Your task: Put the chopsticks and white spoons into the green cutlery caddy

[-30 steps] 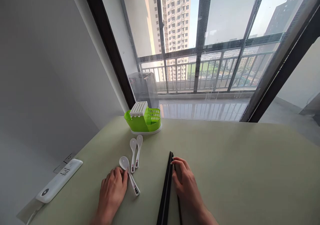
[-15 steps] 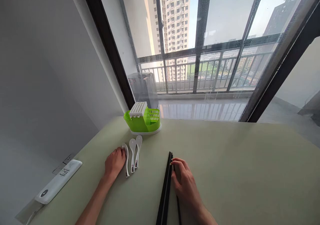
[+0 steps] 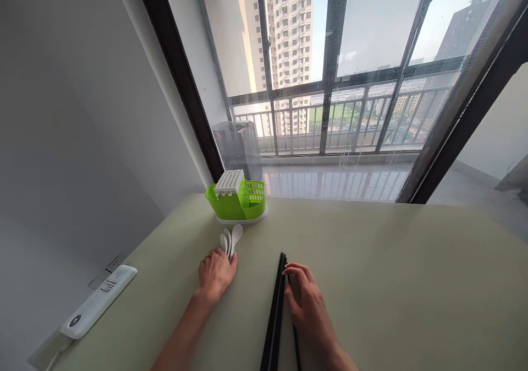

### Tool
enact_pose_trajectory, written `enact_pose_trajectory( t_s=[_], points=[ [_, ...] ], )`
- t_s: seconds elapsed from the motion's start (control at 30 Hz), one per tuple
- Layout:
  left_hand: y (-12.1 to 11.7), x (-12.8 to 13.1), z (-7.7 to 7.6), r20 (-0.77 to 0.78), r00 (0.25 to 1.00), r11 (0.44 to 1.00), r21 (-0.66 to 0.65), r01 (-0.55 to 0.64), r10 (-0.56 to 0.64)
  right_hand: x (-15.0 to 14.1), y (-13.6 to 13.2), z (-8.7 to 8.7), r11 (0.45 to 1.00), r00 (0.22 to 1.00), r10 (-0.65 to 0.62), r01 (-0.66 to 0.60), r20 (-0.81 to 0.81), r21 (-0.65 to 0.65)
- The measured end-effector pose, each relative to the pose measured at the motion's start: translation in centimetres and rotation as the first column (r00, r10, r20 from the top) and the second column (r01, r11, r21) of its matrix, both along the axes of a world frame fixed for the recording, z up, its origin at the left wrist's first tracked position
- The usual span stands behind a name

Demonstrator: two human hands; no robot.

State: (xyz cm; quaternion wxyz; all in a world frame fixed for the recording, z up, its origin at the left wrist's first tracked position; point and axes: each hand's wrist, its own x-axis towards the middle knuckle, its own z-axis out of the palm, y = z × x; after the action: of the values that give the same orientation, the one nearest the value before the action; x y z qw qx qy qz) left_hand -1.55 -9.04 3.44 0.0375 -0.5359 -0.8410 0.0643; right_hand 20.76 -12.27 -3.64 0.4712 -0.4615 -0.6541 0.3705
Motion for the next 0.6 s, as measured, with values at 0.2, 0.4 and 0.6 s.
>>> enact_pose_trajectory(
  t_s=[0.2, 0.4, 0.6],
  points=[
    [-0.4, 2.2, -1.1, 0.003, 0.99, 0.99, 0.035, 0.138, -0.138, 0.0, 0.1, 0.1, 1.0, 1.0, -0.011, 0.011, -0.02, 0.003],
    [-1.6, 5.7, 0.0, 0.116, 0.968, 0.975, 0.048, 0.217, -0.221, 0.0, 0.0, 0.4, 0.999, 0.993, -0.041, 0.037, -0.107, -0.04],
    [-4.5, 12.3, 1.8, 0.331, 0.865, 0.924, 0.072, 0.376, -0.378, 2.0, 1.5, 0.4, 0.964, 0.883, -0.087, -0.042, -0.461, -0.261]
  ],
)
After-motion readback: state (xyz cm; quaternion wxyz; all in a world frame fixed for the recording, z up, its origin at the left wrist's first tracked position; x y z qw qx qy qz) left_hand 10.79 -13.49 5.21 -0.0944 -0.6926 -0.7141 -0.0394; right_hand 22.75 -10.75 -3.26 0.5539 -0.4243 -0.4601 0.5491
